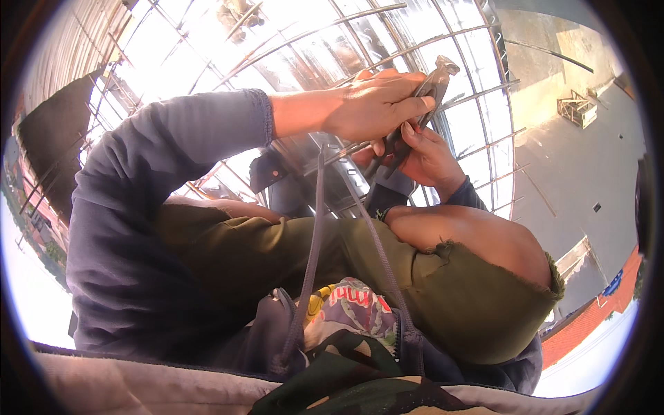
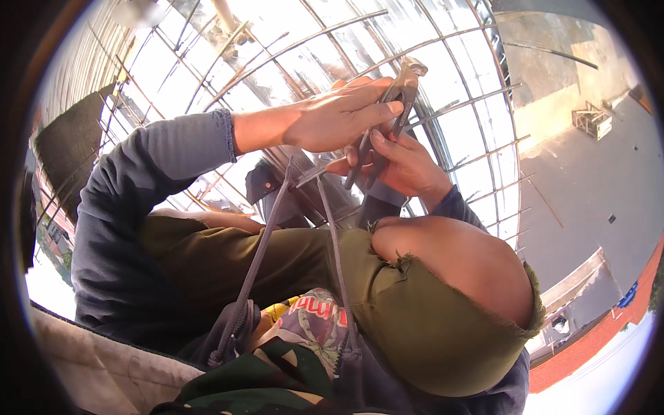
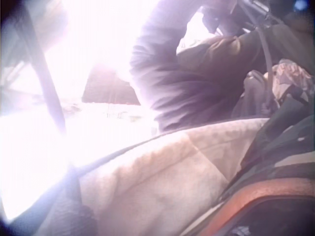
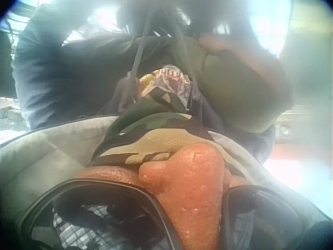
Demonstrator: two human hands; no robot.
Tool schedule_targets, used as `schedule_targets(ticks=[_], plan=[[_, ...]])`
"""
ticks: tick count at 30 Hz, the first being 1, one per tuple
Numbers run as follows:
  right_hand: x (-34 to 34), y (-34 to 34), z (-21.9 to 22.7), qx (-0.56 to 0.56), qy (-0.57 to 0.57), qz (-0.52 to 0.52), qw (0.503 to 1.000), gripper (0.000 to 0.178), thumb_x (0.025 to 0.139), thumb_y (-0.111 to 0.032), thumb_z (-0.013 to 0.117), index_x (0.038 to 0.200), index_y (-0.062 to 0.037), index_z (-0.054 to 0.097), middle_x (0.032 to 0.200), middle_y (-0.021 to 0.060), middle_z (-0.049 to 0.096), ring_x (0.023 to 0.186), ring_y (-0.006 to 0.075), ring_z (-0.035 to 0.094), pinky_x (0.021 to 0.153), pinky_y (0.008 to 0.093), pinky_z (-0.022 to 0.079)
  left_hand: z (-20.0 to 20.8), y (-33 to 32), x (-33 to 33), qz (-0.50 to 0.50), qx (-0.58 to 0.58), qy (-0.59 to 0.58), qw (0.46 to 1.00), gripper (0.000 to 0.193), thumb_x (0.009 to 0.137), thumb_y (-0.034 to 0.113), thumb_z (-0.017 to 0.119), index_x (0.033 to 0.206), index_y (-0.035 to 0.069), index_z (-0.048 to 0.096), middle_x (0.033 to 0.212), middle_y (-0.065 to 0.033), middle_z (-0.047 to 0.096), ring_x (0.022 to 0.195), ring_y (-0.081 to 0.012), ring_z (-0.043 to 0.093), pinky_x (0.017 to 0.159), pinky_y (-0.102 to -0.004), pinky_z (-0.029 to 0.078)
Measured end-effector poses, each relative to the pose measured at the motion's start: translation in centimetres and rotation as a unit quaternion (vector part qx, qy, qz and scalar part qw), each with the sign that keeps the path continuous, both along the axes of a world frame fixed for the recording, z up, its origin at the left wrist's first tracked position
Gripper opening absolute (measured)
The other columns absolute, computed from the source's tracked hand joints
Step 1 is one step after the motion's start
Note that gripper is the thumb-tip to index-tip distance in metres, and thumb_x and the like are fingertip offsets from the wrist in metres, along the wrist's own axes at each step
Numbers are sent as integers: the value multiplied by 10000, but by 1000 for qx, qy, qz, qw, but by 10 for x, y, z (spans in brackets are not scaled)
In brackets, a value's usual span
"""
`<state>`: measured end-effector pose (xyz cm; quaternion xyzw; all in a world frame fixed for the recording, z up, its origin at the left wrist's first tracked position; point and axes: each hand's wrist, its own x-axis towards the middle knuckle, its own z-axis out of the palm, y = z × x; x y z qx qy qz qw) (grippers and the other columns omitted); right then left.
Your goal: The person is assembling a metal scaffolding structure. They are using pliers to twist and secure metal rods together, forming a grid-like framework.
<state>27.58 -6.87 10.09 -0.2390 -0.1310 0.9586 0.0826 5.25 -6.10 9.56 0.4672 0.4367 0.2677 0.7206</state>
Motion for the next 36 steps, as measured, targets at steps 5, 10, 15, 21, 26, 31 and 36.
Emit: schedule_targets(ticks=[5,10,15,21,26,31,36], plan=[[16,27,15,251,-350,32,902,309,1073,-189,685,1303,-25,560,901,42,640,760,164,663,728,295,541,-36,32,-89,-75,364,366,853,491,1015,467,695,1275,52,661,1193,-187,673,1175,-365,648,1014,-487,526],[25,39,23,537,-496,258,632,229,1074,-270,651,1156,-58,672,896,72,657,761,194,630,713,336,502,-97,56,-145,-113,506,394,758,747,888,458,751,1438,-11,564,1361,-283,601,1332,-462,529,1160,-579,401],[-16,37,49,784,-427,351,284,179,990,-115,609,1134,-93,713,1005,80,650,951,294,670,775,470,495,-104,72,-140,-197,430,437,765,783,902,559,710,1419,-16,583,1282,-305,630,1279,-474,561,1129,-589,409],[-40,26,60,779,-444,419,142,225,985,-101,598,1180,-75,705,1172,116,676,1059,315,675,879,503,515,-112,63,-130,-138,430,435,779,740,892,590,700,1369,26,643,1247,-285,673,1202,-470,608,1096,-588,421],[-43,15,47,795,-430,422,65,306,977,-123,622,1276,-83,669,1277,121,649,1125,306,666,915,550,521,-123,57,-130,-120,421,429,790,779,867,583,725,1411,34,622,1311,-281,656,1286,-456,577,1151,-590,382],[-69,11,53,735,-439,513,66,240,981,-145,631,1219,-116,654,1178,73,633,1097,268,657,846,529,547,-184,53,-125,-28,466,437,769,847,835,565,752,1473,36,574,1425,-269,594,1380,-436,522,1235,-589,306],[-71,5,53,748,-424,511,9,141,981,-120,638,1121,-117,622,1047,74,645,925,269,699,738,482,559,-178,59,-112,-30,480,439,759,826,829,547,763,1457,44,579,1434,-252,591,1384,-430,518,1240,-593,297]])
